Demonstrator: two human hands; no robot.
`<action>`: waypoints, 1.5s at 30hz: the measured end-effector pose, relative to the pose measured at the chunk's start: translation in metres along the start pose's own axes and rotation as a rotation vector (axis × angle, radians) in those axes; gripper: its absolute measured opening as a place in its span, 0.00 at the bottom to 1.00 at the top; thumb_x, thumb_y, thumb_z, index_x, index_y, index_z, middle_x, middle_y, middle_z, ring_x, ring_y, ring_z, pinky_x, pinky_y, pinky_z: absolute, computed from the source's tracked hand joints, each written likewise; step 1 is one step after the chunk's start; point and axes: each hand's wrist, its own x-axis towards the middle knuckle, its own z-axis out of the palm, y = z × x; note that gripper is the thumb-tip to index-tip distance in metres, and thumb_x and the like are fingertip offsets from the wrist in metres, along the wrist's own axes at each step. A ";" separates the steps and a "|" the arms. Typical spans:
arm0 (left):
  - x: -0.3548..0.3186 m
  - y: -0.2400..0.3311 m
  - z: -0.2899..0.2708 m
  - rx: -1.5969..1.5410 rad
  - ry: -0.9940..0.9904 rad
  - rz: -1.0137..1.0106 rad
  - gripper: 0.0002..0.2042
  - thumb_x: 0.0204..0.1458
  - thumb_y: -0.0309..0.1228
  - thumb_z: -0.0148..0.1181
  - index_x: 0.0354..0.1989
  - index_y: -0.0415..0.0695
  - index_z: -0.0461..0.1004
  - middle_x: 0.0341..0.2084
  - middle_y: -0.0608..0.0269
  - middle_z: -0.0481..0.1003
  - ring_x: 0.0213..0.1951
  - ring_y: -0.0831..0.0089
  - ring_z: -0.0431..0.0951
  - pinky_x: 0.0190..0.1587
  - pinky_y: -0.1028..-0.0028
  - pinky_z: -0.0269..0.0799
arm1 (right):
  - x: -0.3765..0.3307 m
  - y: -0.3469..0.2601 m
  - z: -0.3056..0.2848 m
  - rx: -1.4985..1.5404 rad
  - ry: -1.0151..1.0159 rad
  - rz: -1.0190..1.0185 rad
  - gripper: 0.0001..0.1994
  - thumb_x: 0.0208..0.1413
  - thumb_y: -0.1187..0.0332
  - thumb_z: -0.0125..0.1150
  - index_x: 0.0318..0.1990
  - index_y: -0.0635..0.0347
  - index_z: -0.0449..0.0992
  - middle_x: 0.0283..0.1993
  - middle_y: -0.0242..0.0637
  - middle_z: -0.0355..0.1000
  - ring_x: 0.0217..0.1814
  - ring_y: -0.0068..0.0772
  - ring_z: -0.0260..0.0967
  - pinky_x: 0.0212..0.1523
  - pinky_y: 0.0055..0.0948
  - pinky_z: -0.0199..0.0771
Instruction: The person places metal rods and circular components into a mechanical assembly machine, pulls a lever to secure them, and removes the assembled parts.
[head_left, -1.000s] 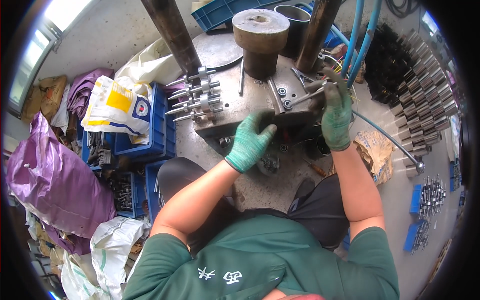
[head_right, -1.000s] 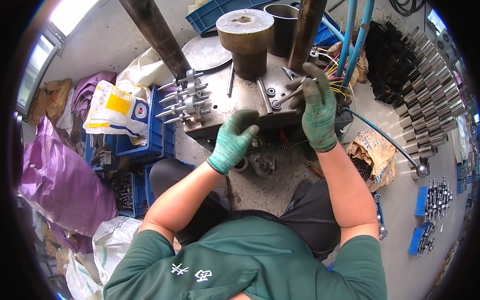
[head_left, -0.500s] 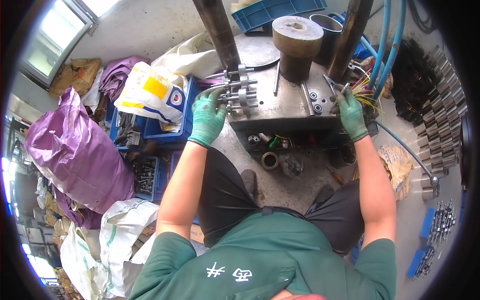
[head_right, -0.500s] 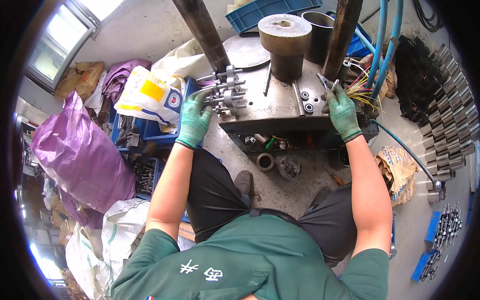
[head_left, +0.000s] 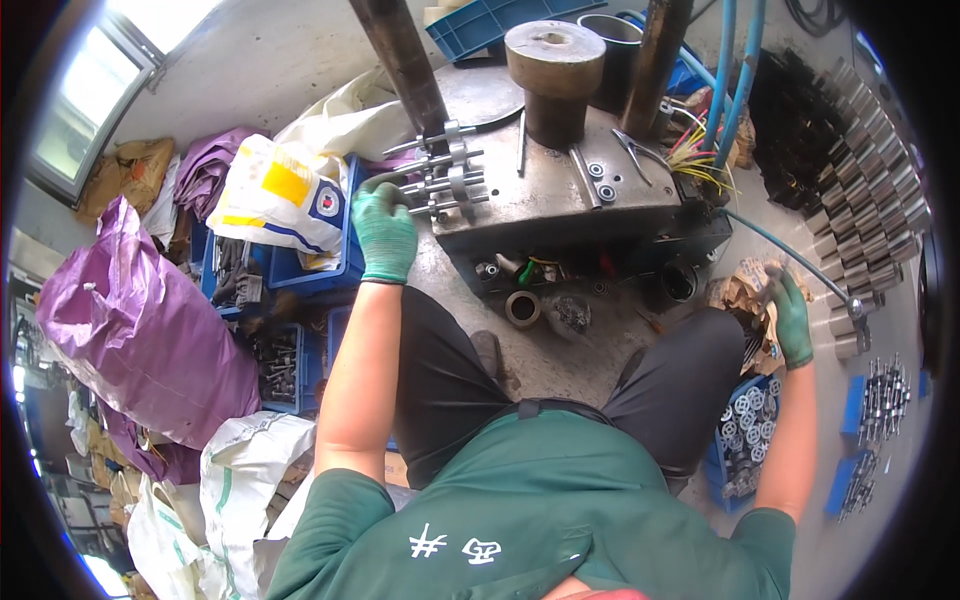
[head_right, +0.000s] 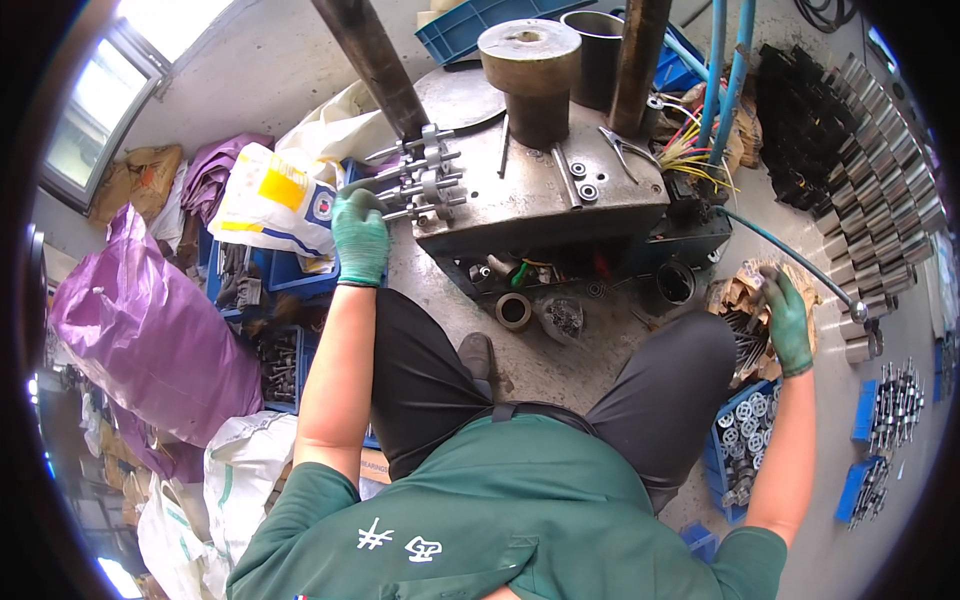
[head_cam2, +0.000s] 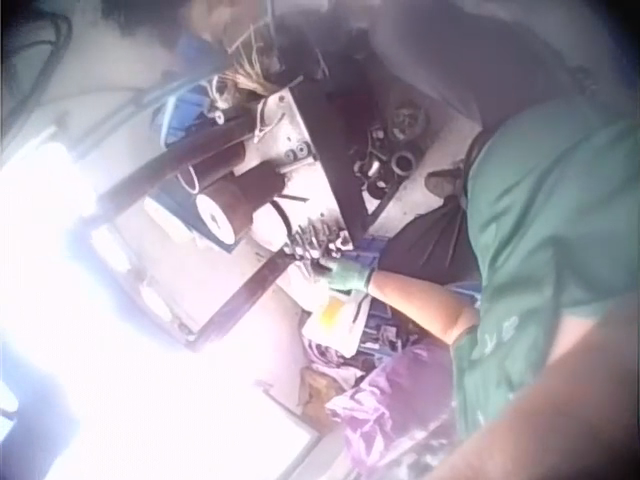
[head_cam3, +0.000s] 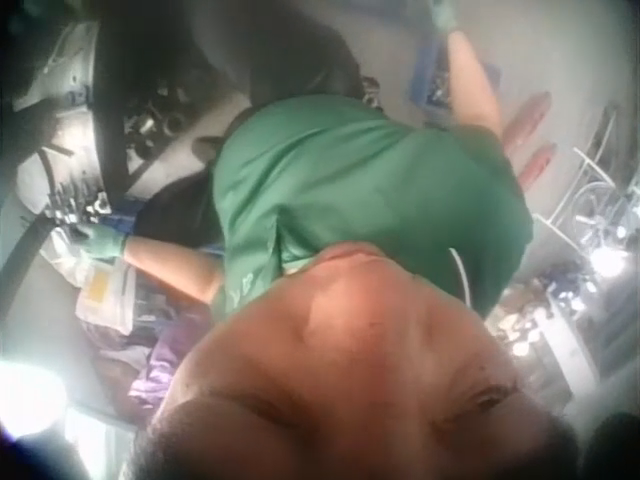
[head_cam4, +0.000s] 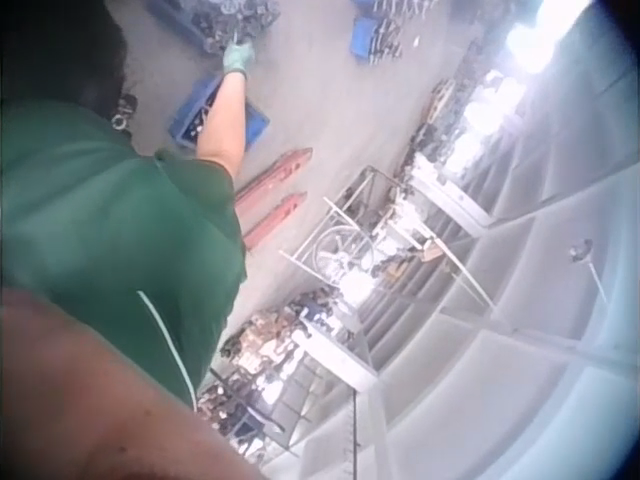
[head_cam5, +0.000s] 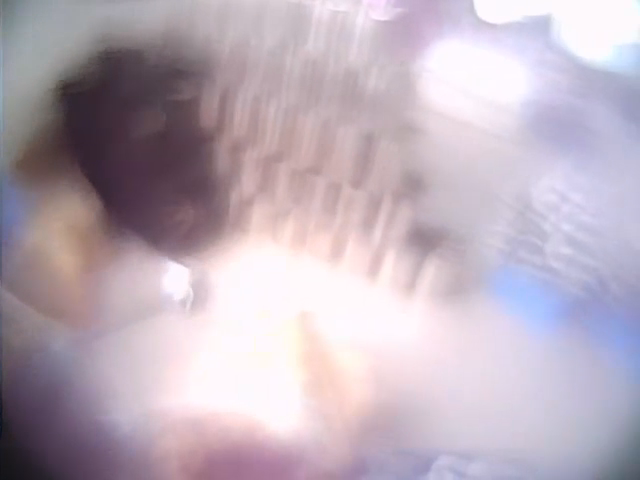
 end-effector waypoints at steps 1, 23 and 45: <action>0.002 0.008 0.002 -0.066 0.074 0.085 0.07 0.45 0.12 0.54 0.28 0.37 0.77 0.45 0.53 0.78 0.44 0.55 0.77 0.50 0.63 0.74 | -0.023 0.021 -0.023 0.076 0.058 0.086 0.20 0.74 0.60 0.55 0.63 0.66 0.76 0.42 0.34 0.77 0.41 0.26 0.75 0.45 0.29 0.77; 0.031 -0.035 0.048 0.062 -0.231 0.071 0.24 0.72 0.38 0.54 0.71 0.37 0.71 0.64 0.48 0.78 0.63 0.56 0.78 0.66 0.65 0.71 | -0.434 0.238 -0.098 -0.643 0.558 1.111 0.16 0.61 0.59 0.67 0.53 0.52 0.84 0.53 0.50 0.83 0.56 0.55 0.80 0.58 0.47 0.79; 0.002 0.028 0.051 -0.108 -0.131 0.193 0.21 0.72 0.37 0.60 0.67 0.38 0.75 0.60 0.52 0.80 0.58 0.60 0.81 0.63 0.66 0.75 | -0.419 0.254 -0.068 -1.079 0.067 1.085 0.14 0.63 0.69 0.57 0.50 0.57 0.86 0.52 0.51 0.83 0.58 0.52 0.81 0.59 0.47 0.81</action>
